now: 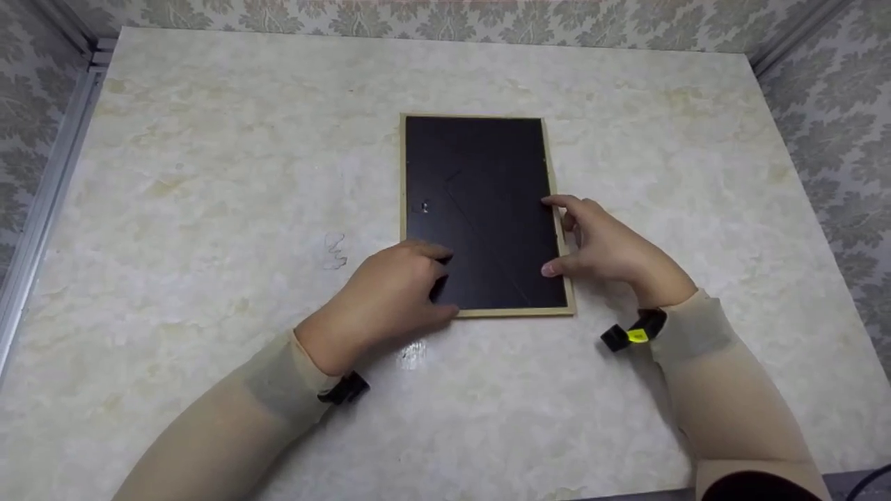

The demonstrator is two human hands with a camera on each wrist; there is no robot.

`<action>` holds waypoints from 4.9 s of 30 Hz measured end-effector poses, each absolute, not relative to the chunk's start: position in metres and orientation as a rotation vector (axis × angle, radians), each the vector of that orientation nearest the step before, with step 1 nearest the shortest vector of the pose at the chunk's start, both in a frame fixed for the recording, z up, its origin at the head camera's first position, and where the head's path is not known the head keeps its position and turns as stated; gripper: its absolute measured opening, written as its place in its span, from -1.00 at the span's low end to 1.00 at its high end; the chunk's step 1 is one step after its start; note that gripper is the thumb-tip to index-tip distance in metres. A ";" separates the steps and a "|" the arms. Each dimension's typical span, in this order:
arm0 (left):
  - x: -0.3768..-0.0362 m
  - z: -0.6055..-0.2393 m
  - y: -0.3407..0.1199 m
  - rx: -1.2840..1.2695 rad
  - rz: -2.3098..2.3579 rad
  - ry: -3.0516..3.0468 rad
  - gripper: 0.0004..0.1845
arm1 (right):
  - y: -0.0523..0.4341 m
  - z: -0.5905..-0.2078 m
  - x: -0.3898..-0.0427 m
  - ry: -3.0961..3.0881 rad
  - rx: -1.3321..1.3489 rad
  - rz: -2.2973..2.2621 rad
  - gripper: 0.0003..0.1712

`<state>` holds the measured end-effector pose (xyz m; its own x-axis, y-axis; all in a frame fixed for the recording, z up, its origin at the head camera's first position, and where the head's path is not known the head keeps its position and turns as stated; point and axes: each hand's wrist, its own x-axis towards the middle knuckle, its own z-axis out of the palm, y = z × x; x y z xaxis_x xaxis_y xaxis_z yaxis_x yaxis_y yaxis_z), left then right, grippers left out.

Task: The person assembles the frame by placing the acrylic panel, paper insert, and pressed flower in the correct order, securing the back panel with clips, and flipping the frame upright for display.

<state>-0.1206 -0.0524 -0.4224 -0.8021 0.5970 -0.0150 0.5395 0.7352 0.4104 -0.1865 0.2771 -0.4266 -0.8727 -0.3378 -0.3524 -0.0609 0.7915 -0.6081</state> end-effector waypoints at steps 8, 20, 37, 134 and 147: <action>-0.124 -0.419 -0.047 0.809 0.703 2.737 -0.60 | 0.277 -0.426 -0.186 2.538 -0.311 -0.830 0.25; -0.133 -0.406 -0.035 0.743 0.621 2.743 -0.78 | 0.278 -0.427 -0.186 2.497 -0.283 -0.864 0.25; -0.118 -0.408 -0.034 0.969 0.477 2.743 -0.60 | 0.278 -0.430 -0.187 2.520 -0.318 -0.850 0.25; -0.158 -0.407 -0.078 0.467 0.345 2.548 0.86 | 0.263 -0.437 -0.249 2.122 0.043 -1.908 -0.26; -0.157 -0.409 -0.080 0.462 0.374 2.547 0.84 | 0.259 -0.451 -0.251 2.414 0.104 -1.927 -0.44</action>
<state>-0.1569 -0.0801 -0.4092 -0.8067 0.3923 -0.4419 0.2487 0.9038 0.3484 -0.2512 0.2587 -0.4513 -0.9965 0.0210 -0.0815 0.0841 0.2205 -0.9718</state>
